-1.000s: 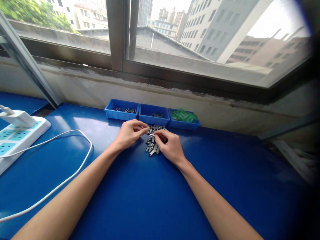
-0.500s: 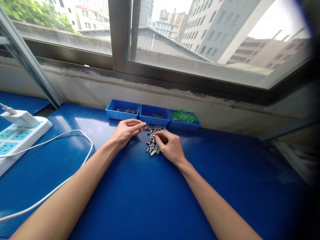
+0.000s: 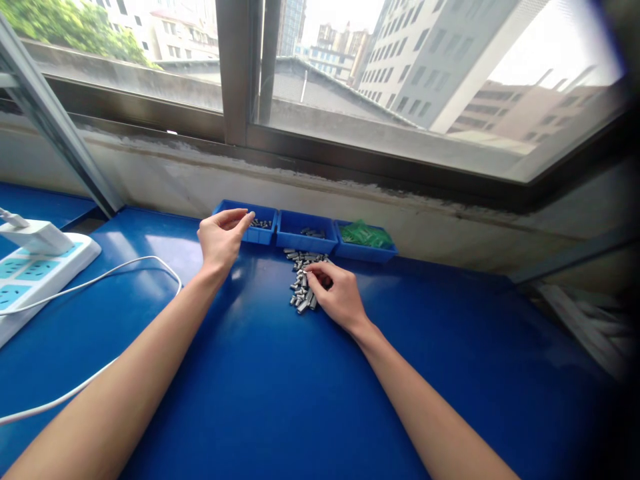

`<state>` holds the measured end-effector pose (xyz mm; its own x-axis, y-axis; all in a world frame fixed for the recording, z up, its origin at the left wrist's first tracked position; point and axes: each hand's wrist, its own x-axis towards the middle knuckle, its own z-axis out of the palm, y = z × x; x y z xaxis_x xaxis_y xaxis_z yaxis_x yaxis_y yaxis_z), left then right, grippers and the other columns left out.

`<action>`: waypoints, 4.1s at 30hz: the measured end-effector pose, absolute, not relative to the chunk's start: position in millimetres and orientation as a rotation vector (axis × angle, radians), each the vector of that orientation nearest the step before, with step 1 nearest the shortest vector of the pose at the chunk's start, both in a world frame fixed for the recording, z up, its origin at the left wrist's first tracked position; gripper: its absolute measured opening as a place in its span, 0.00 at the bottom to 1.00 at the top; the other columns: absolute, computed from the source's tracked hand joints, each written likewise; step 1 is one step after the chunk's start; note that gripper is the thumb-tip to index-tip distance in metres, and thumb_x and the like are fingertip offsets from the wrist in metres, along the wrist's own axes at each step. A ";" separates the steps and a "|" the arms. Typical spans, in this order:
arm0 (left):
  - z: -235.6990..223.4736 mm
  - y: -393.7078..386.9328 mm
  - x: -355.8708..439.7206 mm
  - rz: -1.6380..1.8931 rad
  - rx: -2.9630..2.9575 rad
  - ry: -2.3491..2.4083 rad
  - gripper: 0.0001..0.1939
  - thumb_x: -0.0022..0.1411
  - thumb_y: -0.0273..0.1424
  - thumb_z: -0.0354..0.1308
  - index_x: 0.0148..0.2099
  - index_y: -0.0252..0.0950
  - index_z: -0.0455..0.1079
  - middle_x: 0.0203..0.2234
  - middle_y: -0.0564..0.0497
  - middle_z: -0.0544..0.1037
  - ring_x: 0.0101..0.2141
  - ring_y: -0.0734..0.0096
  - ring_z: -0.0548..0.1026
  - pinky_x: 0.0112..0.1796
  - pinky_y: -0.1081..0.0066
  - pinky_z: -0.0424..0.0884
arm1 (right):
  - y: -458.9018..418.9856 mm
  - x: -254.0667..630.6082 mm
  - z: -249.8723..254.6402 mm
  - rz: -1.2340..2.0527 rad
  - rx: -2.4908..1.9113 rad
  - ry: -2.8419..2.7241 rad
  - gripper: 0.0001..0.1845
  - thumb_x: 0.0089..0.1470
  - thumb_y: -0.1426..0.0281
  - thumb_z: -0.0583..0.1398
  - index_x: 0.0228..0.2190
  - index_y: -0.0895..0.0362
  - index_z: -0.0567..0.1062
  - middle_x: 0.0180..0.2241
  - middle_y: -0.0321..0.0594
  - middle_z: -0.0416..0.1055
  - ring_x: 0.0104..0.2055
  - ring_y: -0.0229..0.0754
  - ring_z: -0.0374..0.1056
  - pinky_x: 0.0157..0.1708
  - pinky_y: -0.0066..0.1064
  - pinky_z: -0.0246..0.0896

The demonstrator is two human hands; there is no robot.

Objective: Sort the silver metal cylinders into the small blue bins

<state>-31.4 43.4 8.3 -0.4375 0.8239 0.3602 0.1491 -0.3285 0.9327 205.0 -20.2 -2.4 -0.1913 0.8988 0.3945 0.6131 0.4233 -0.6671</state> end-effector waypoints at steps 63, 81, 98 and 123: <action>5.4 7.3 -2.8 0.724 2.467 0.843 0.07 0.66 0.27 0.52 0.39 0.35 0.72 0.34 0.48 0.75 0.36 0.68 0.73 0.39 0.71 0.68 | -20.3 204.2 -0.6 0.431 -1.274 -1.937 0.08 0.57 0.70 0.58 0.34 0.55 0.79 0.31 0.38 0.77 0.29 0.40 0.70 0.32 0.31 0.63; 22.7 -0.3 -12.2 0.643 2.360 0.897 0.11 0.55 0.22 0.56 0.39 0.34 0.77 0.31 0.50 0.77 0.30 0.72 0.73 0.34 0.74 0.68 | -20.8 204.7 -1.2 0.442 -1.276 -1.942 0.08 0.57 0.70 0.58 0.34 0.55 0.79 0.32 0.38 0.78 0.30 0.40 0.70 0.33 0.31 0.64; 17.1 2.8 -12.9 0.610 2.416 0.886 0.07 0.61 0.26 0.56 0.38 0.36 0.76 0.34 0.49 0.76 0.32 0.71 0.74 0.35 0.73 0.69 | -20.1 204.1 -0.7 0.434 -1.283 -1.942 0.08 0.57 0.70 0.58 0.34 0.55 0.79 0.32 0.39 0.78 0.29 0.40 0.71 0.32 0.31 0.64; 9.5 1.8 3.2 1.046 0.919 0.863 0.21 0.44 0.32 0.75 0.41 0.30 0.78 0.36 0.44 0.80 0.39 0.68 0.79 0.48 0.67 0.70 | -19.6 204.8 -3.1 0.421 -1.273 -1.955 0.07 0.56 0.71 0.59 0.34 0.55 0.79 0.31 0.37 0.77 0.29 0.39 0.70 0.33 0.30 0.62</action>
<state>3.2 1.8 9.5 0.2691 0.9524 -0.1431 -0.3215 0.2289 0.9188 204.8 -19.6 -3.1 -0.2217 0.8844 0.4107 0.6365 0.4504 -0.6261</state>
